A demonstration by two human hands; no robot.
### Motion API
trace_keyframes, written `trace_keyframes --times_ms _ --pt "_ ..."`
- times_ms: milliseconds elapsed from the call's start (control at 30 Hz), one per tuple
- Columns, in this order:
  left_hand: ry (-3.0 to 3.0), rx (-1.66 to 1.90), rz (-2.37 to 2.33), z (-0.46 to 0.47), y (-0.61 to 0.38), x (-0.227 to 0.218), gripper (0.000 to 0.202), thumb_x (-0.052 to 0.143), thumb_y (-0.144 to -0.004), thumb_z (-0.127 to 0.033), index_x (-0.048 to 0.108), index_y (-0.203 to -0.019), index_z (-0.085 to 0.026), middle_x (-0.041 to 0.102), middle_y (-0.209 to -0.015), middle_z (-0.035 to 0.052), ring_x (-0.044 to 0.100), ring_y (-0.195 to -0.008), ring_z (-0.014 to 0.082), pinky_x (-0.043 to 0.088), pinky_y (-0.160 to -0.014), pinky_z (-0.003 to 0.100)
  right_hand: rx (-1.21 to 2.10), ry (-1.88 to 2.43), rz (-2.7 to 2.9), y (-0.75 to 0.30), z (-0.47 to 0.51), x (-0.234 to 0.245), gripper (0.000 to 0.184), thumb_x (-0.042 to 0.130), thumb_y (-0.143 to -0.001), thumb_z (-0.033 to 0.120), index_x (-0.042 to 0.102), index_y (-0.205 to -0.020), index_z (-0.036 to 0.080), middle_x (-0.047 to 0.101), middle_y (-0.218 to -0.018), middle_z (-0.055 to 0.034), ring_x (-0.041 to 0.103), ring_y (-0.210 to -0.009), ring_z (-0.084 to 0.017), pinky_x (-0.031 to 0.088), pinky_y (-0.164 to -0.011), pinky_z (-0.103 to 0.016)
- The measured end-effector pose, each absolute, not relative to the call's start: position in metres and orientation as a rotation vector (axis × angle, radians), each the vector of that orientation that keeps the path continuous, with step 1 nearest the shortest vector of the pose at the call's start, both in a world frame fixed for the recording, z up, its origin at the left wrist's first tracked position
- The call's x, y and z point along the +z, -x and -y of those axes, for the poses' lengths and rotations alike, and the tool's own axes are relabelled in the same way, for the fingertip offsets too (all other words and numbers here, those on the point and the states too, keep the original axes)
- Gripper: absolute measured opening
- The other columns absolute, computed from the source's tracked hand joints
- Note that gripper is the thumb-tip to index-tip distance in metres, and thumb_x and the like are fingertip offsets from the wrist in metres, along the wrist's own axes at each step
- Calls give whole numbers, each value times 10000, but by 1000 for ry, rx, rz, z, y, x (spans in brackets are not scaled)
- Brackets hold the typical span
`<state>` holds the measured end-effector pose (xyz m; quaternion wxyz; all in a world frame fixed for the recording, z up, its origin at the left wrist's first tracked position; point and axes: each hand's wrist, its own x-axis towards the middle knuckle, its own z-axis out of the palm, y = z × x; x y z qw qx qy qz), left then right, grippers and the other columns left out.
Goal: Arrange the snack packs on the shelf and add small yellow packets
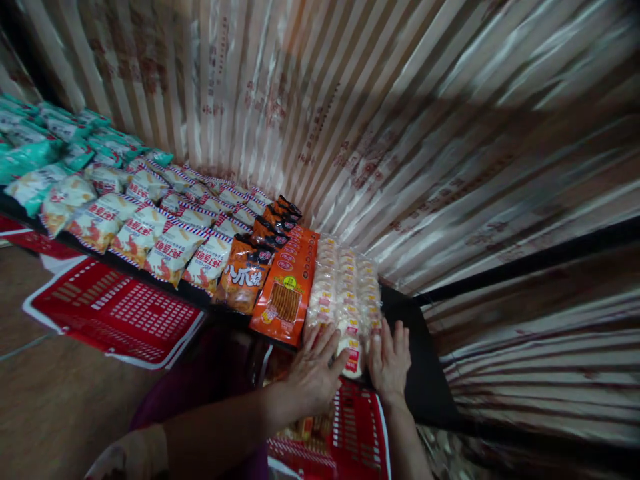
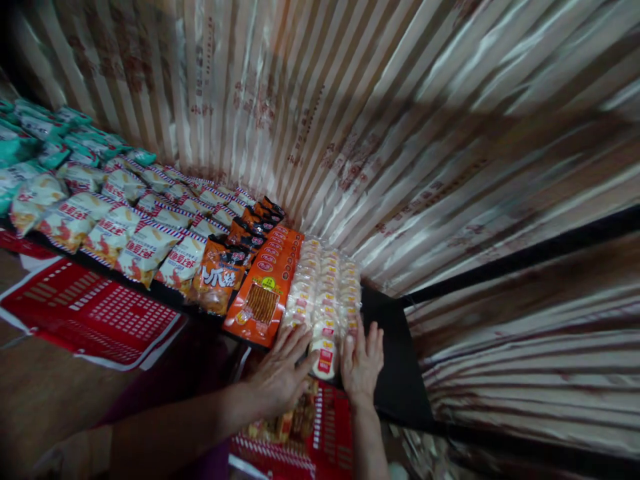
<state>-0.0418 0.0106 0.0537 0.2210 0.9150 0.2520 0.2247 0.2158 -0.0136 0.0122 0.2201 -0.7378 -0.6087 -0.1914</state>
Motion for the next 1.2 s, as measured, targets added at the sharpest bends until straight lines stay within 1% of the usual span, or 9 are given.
trace_keyframes --times_ms 133,267,433,567,667,833,967,1100,1200 --pt "-2519 656 -745 18 52 48 434 438 -929 -250 500 -1324 -82 336 -1505 194 134 -1457 301 202 -1182 479 -449 1972 1715 -176 38 20 532 283 -979 398 326 -1471 199 207 -1575 -127 135 -1461 -297 269 -1117 -560" --pt "-2487 617 -733 53 61 40 402 467 -869 -173 565 -1247 -75 392 -1475 187 212 -1439 298 306 -1150 451 -268 1967 1734 -129 67 24 524 299 -973 419 401 -1429 182 225 -1570 -129 163 -1457 -279 273 -1121 -547" --pt "-2425 483 -826 88 84 32 416 482 -822 -115 589 -1223 -94 451 -1436 166 343 -1386 282 341 -1140 432 -62 1960 1684 -85 115 10 535 332 -948 430 546 -1297 86 372 -1492 -178 276 -1420 -270 319 -1126 -478" --pt "-2314 402 -972 110 113 32 343 448 -852 -99 634 -1140 -90 501 -1385 151 437 -1315 233 345 -1134 334 181 2041 1727 -67 163 -9 466 399 -916 372 619 -1208 83 477 -1416 -170 311 -1406 -260 308 -1143 -432" --pt "-2283 351 -1047 122 134 31 311 444 -867 -93 649 -1100 -87 517 -1370 128 443 -1297 214 334 -1122 284 388 2160 1723 -60 194 -15 418 434 -882 296 635 -1188 94 522 -1379 -167 387 -1366 -259 321 -1134 -428" --pt "-2273 232 -1110 137 153 20 314 496 -820 -58 646 -1096 -60 508 -1377 160 451 -1285 269 377 -1074 327 598 2287 1620 -54 223 -9 406 441 -872 303 663 -1154 114 593 -1302 -174 520 -1258 -269 392 -1066 -411" --pt "-2282 154 -1091 148 155 11 352 493 -806 -28 624 -1133 -30 507 -1374 174 455 -1286 272 367 -1069 307 706 2316 1633 -54 237 1 426 422 -884 338 665 -1171 137 663 -1200 -158 600 -1157 -248 442 -985 -354" --pt "-2327 45 -982 152 150 11 362 521 -794 -73 615 -1141 -34 473 -1397 206 433 -1313 287 375 -1079 334 793 2287 1595 -56 242 12 438 433 -867 367 677 -1150 138 700 -1122 -154 651 -1055 -253 474 -913 -347" --pt "-2371 28 -889 147 145 13 417 529 -788 -108 583 -1198 -51 488 -1383 200 445 -1301 277 358 -1104 347 874 2211 1580 -59 238 24 450 440 -847 391 687 -1114 127 722 -1062 -142 677 -976 -248 496 -858 -336"
